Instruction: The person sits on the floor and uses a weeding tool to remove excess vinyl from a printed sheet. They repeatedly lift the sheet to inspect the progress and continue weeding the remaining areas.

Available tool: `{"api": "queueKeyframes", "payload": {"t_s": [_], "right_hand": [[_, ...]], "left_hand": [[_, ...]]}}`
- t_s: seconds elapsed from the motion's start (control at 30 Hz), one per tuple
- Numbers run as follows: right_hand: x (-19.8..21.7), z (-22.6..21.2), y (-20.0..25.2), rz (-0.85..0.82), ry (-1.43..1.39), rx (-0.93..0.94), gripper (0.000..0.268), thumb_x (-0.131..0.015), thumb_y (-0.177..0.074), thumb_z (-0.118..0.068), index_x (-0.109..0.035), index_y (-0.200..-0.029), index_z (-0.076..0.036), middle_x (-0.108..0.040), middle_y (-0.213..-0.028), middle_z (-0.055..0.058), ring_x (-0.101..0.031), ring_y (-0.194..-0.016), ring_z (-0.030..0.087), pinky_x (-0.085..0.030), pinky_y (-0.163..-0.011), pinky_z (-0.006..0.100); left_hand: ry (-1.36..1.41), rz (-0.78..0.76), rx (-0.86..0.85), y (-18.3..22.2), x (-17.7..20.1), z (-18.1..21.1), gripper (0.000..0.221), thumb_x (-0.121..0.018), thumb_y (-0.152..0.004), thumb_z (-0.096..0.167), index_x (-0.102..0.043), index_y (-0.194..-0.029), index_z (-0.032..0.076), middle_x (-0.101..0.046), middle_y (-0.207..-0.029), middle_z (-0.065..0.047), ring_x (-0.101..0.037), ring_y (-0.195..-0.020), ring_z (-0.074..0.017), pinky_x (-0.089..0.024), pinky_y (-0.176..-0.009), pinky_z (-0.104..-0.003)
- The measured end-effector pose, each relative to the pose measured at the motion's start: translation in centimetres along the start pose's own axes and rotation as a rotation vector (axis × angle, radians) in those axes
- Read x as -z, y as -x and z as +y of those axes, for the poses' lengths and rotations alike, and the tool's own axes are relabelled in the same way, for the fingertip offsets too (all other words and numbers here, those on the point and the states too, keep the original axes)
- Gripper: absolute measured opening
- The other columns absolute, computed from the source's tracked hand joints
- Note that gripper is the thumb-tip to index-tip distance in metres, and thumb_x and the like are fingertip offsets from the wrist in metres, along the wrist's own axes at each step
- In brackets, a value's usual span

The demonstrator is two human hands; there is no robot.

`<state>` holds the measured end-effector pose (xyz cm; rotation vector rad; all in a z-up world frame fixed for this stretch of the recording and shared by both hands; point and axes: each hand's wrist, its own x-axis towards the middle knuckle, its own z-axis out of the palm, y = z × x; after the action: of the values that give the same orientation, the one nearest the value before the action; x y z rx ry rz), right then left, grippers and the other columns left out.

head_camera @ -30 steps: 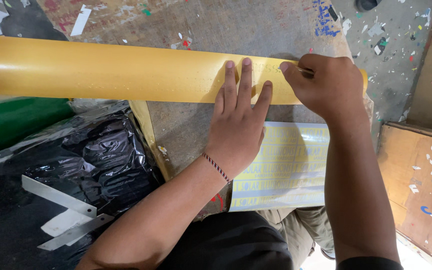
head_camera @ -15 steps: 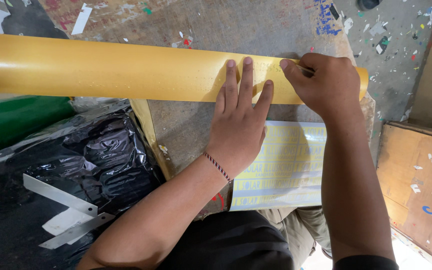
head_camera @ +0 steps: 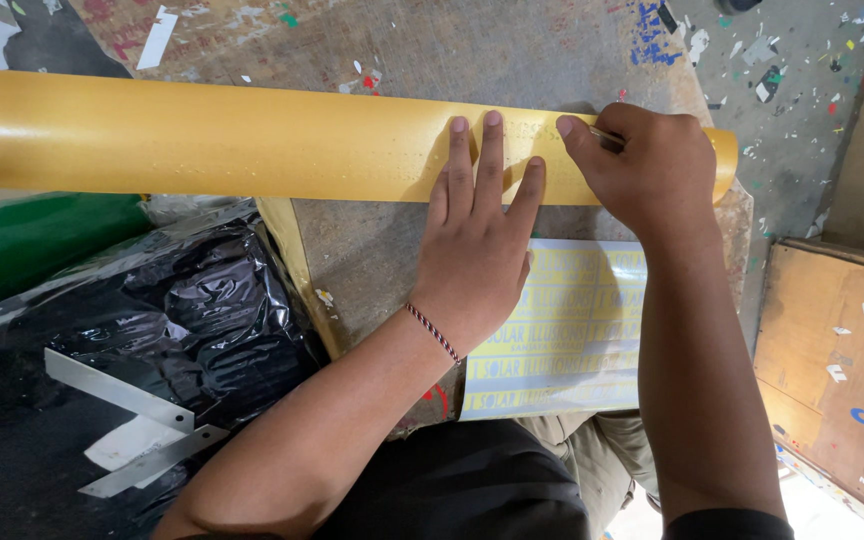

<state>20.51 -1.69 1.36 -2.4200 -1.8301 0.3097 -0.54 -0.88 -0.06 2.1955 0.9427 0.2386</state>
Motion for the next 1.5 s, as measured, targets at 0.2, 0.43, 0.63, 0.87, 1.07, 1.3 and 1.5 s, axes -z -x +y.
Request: {"api": "queueKeyframes", "payload": {"t_s": [0.2,0.43,0.63,0.87,1.07,1.3,1.5], "right_hand": [[-0.2,0.3,0.0,-0.014,0.011,0.008,0.047,-0.079,-0.103,-0.043,-0.071,-0.078,-0.005,-0.058,-0.058,0.008,-0.053,-0.047,0.027,-0.043,-0.050,0.039],[-0.2,0.5,0.0,-0.007,-0.002,0.024,0.046,-0.079,-0.102,-0.042,-0.071,-0.078,-0.005,-0.058,-0.058,0.008,-0.053,-0.048,0.027,-0.043,-0.049,0.039],[-0.1,0.4,0.0,-0.026,-0.012,0.001,0.045,-0.078,-0.104,-0.042,-0.072,-0.080,-0.005,-0.058,-0.059,0.008,-0.053,-0.048,0.027,-0.043,-0.050,0.039],[0.1,0.0,-0.1,-0.016,0.009,0.009,0.043,-0.078,-0.103,-0.043,-0.074,-0.081,-0.006,-0.061,-0.060,0.008,-0.057,-0.049,0.027,-0.045,-0.050,0.039],[0.5,-0.6,0.1,-0.018,0.093,-0.014,0.044,-0.078,-0.103,-0.044,-0.074,-0.079,-0.006,-0.061,-0.059,0.008,-0.058,-0.051,0.029,-0.046,-0.050,0.040],[0.6,-0.3,-0.3,-0.075,-0.054,-0.038,0.042,-0.076,-0.102,-0.043,-0.074,-0.083,-0.005,-0.060,-0.062,0.009,-0.055,-0.052,0.027,-0.044,-0.053,0.039],[0.3,0.3,-0.4,-0.090,-0.086,-0.035,0.042,-0.077,-0.103,-0.042,-0.074,-0.084,-0.004,-0.059,-0.062,0.009,-0.052,-0.051,0.027,-0.043,-0.053,0.039]], "left_hand": [[-0.007,-0.008,-0.003,-0.1,-0.1,0.0,0.072,-0.067,-0.091,0.018,-0.037,-0.155,0.004,-0.002,-0.163,-0.032,0.003,-0.152,-0.0539,-0.023,-0.120,-0.066],[0.005,-0.001,0.001,0.0,0.0,0.1,0.074,-0.069,-0.090,0.019,-0.037,-0.155,0.005,-0.002,-0.164,-0.031,0.003,-0.152,-0.0538,-0.024,-0.120,-0.066],[0.017,0.000,0.002,0.2,0.2,0.1,0.075,-0.070,-0.089,0.019,-0.037,-0.155,0.005,-0.003,-0.164,-0.031,0.002,-0.153,-0.0532,-0.024,-0.121,-0.065],[0.001,-0.002,0.003,0.1,0.1,0.1,0.074,-0.069,-0.090,0.019,-0.037,-0.155,0.005,-0.003,-0.164,-0.031,0.002,-0.153,-0.0532,-0.024,-0.120,-0.065],[0.014,-0.005,0.003,0.1,0.0,0.1,0.074,-0.069,-0.089,0.019,-0.037,-0.155,0.005,-0.003,-0.163,-0.032,0.003,-0.152,-0.0535,-0.023,-0.120,-0.066],[0.003,0.000,-0.005,0.0,0.0,0.1,0.073,-0.068,-0.090,0.018,-0.037,-0.154,0.004,-0.003,-0.163,-0.032,0.003,-0.152,-0.0540,-0.023,-0.120,-0.066],[0.016,0.006,-0.002,0.1,0.1,0.1,0.074,-0.069,-0.089,0.017,-0.038,-0.154,0.004,-0.003,-0.164,-0.032,0.001,-0.153,-0.0540,-0.024,-0.120,-0.065]]}}
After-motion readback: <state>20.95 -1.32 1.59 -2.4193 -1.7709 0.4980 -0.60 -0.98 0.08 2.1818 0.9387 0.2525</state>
